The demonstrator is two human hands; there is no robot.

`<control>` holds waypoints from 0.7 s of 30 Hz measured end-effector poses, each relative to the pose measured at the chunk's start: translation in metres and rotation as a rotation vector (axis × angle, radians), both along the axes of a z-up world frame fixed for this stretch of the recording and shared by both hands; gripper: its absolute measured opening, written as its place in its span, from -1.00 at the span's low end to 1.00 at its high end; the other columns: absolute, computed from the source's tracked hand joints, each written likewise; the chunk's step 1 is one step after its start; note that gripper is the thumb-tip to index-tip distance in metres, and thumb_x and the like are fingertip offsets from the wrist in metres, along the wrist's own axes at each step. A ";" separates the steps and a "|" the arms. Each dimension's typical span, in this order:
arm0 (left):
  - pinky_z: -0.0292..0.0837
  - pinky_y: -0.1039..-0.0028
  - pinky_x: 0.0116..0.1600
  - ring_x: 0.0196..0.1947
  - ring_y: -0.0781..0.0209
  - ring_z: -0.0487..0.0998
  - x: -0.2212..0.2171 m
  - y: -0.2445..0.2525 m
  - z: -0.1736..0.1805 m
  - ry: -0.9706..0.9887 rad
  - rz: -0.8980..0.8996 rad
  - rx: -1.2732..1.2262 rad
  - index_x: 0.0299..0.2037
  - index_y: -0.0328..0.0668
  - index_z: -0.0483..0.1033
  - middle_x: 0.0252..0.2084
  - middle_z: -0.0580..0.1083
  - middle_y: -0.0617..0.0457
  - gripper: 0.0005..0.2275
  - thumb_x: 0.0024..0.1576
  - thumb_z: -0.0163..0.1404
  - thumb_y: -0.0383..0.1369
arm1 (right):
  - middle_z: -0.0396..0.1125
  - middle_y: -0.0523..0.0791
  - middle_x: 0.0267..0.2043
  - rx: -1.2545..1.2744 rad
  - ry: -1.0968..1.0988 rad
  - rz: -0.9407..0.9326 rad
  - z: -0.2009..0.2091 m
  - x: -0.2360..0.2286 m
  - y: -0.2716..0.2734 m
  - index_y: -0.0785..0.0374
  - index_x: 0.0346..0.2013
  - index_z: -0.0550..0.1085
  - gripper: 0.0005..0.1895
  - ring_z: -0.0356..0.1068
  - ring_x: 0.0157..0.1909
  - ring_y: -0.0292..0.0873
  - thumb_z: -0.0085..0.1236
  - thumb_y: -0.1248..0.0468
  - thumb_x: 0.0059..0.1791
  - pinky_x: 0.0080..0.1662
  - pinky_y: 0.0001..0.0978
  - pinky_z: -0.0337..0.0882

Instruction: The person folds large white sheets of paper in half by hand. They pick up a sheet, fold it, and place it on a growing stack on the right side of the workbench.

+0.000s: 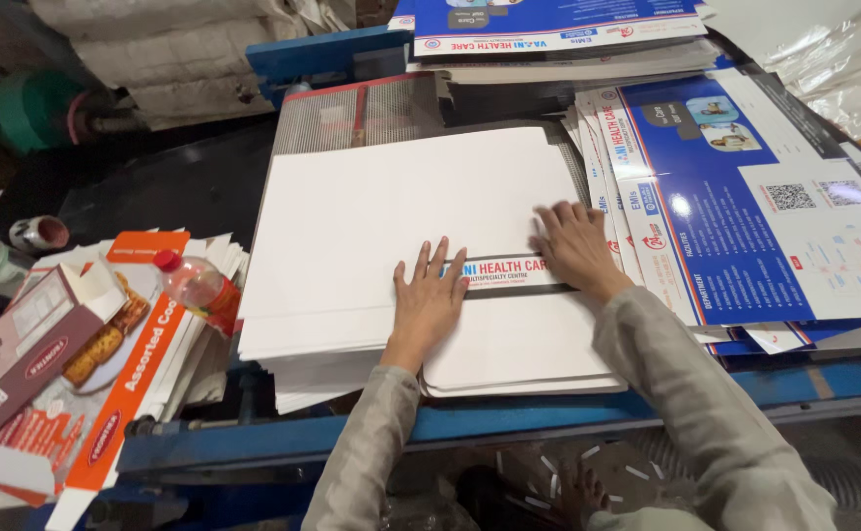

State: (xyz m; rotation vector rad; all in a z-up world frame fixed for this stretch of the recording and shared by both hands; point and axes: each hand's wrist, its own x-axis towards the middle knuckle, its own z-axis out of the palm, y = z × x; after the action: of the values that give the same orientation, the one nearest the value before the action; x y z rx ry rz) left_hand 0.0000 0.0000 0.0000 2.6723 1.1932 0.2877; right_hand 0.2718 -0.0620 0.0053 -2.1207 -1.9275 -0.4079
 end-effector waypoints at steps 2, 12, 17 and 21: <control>-0.26 -0.22 0.45 0.55 0.07 -0.09 -0.004 0.001 -0.002 -0.026 -0.007 0.014 0.45 0.26 0.14 0.56 -0.01 0.13 -0.52 0.30 -0.31 -0.06 | 0.29 -0.08 0.04 -0.092 0.075 -0.004 0.018 -0.023 -0.046 0.13 0.16 0.39 -0.64 0.23 0.09 -0.09 -0.09 0.05 0.15 0.17 -0.15 0.22; -0.30 -0.23 0.43 0.56 0.04 -0.14 -0.050 -0.039 0.018 0.074 -0.041 0.023 0.47 0.03 0.09 0.56 -0.04 0.07 -0.45 0.30 -0.34 0.01 | 0.31 -0.01 0.11 0.004 0.216 0.330 0.056 -0.121 -0.202 0.14 0.16 0.43 -0.34 0.32 0.03 0.05 0.32 0.18 -0.24 -0.01 -0.11 0.41; -0.21 -0.01 0.46 0.50 -0.04 -0.02 -0.055 -0.121 0.030 0.086 -0.435 0.051 0.39 -0.35 0.08 0.48 0.03 -0.21 -0.16 0.13 -0.17 0.25 | 0.37 -0.07 0.08 0.084 0.287 0.331 0.061 -0.124 -0.204 0.11 -0.06 0.54 -0.54 0.37 -0.02 0.03 0.38 0.22 -0.25 -0.06 -0.11 0.40; 0.18 0.09 0.37 0.39 -0.06 0.31 -0.049 -0.155 0.032 -0.230 -0.502 0.286 0.29 -0.31 0.34 0.38 0.32 -0.15 -0.48 0.21 -0.01 -0.12 | 0.41 -0.10 -0.18 0.354 0.312 0.442 0.051 -0.129 -0.206 0.14 -0.22 0.57 -0.72 0.41 -0.14 -0.01 0.35 0.33 -0.22 -0.11 -0.15 0.40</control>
State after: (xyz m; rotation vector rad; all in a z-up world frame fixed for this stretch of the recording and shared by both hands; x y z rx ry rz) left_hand -0.0489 -0.1551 0.0317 2.9563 0.4171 0.6965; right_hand 0.1431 -0.2676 0.0563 -1.3976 -1.8970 -0.2800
